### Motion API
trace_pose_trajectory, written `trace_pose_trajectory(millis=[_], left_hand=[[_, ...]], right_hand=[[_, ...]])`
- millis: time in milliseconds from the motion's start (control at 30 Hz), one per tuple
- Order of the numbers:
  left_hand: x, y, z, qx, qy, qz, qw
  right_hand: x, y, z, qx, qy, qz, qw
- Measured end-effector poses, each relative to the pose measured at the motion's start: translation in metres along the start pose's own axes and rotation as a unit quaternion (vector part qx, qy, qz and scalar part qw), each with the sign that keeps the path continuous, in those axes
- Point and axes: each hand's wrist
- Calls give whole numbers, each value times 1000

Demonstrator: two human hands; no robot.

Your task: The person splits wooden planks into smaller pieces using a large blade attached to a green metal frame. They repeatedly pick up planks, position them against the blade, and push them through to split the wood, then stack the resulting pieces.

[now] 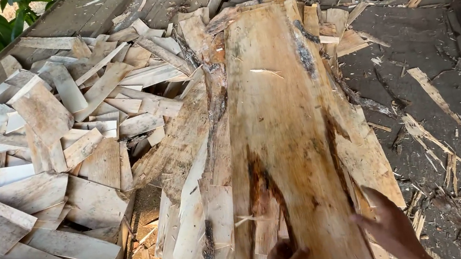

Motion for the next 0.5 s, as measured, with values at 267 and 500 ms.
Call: trace_pose_trajectory(millis=[267, 500], left_hand=[[175, -99, 119, 304, -534, -22, 789], [-55, 19, 68, -92, -526, -126, 836]], right_hand=[[-121, -48, -64, 71, -538, -214, 812], [-153, -8, -49, 82, -624, -137, 765]])
Point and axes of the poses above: each hand's wrist, its own y-axis away from the middle knuckle, its own z-axis out of the back of the hand, x = y × z, and after that the axes turned 10 degrees about x, right-handed
